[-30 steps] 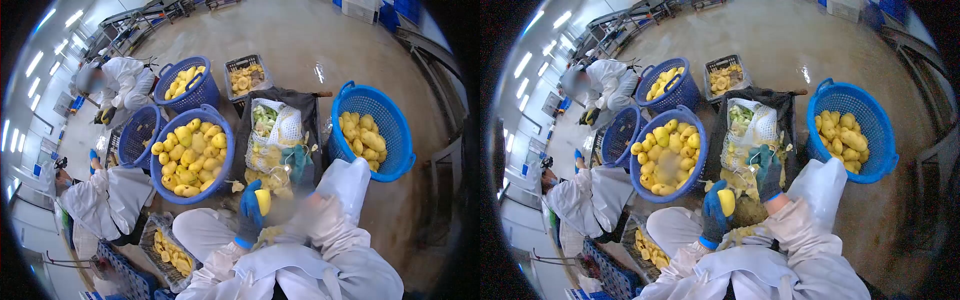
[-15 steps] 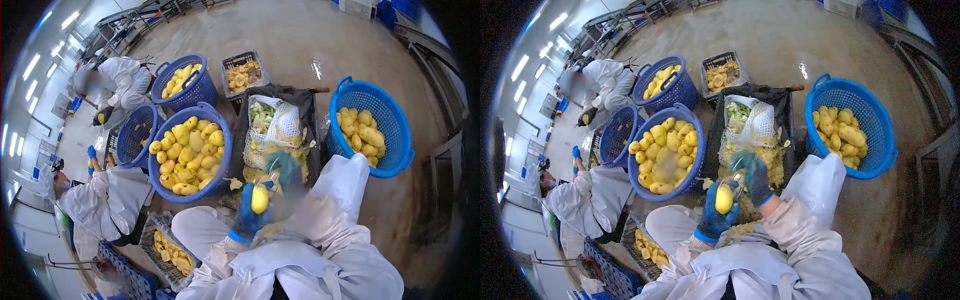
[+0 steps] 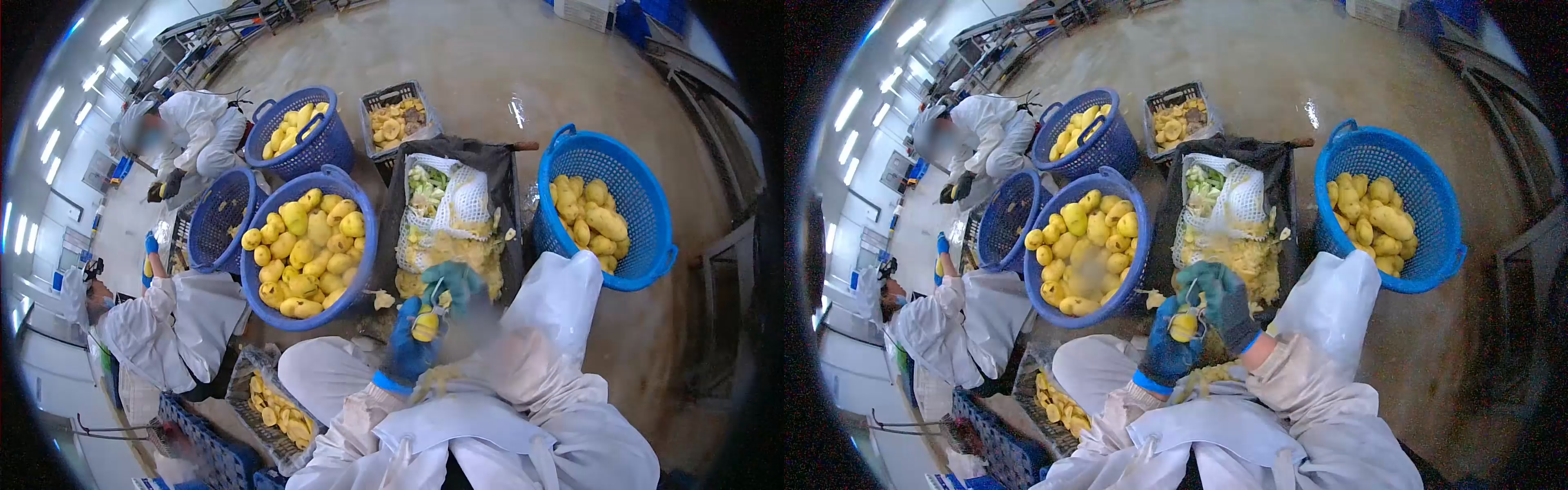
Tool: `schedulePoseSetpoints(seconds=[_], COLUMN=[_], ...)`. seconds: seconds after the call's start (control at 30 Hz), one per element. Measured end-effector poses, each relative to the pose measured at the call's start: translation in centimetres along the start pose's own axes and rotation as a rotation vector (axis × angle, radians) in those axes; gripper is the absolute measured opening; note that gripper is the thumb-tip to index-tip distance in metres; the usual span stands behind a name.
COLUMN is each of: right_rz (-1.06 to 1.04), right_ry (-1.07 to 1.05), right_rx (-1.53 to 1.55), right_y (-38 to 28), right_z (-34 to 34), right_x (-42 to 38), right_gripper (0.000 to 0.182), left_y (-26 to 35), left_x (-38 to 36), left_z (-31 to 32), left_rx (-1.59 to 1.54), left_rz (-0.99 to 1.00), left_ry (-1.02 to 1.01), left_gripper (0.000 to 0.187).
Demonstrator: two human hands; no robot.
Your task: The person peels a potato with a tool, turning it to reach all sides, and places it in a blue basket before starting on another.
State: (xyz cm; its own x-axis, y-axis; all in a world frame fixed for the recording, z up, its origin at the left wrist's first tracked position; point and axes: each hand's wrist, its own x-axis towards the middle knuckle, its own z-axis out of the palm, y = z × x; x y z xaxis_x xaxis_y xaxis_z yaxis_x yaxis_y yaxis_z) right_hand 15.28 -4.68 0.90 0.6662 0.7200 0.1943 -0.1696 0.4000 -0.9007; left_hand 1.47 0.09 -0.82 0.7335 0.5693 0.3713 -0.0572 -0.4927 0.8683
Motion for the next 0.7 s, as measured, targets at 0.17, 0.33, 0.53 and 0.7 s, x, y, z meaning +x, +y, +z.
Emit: schedulePoseSetpoints(seconds=[0.17,0.33,0.53,0.7], right_rz=[-0.004,-0.150,0.012,0.018], right_ry=[0.200,0.108,0.051,0.301], right_rx=[0.140,-0.241,-0.079,0.129], right_y=[1.8,1.9,0.6,3.5], right_z=[-2.5,-1.2,-0.5,-3.3], right_x=[2.3,1.3,0.2,2.5], right_gripper=[0.037,0.036,0.043,0.044], left_y=[-1.7,-0.5,-0.5,-1.1], left_x=[-1.0,-0.2,0.5,0.4], left_z=[-0.1,0.7,0.8,1.1], left_rx=[-0.114,0.186,0.234,0.235], left_rz=[-0.089,-0.099,-0.242,-0.048], left_ry=[0.019,0.098,0.008,0.194], left_gripper=[0.061,0.051,0.048,0.048])
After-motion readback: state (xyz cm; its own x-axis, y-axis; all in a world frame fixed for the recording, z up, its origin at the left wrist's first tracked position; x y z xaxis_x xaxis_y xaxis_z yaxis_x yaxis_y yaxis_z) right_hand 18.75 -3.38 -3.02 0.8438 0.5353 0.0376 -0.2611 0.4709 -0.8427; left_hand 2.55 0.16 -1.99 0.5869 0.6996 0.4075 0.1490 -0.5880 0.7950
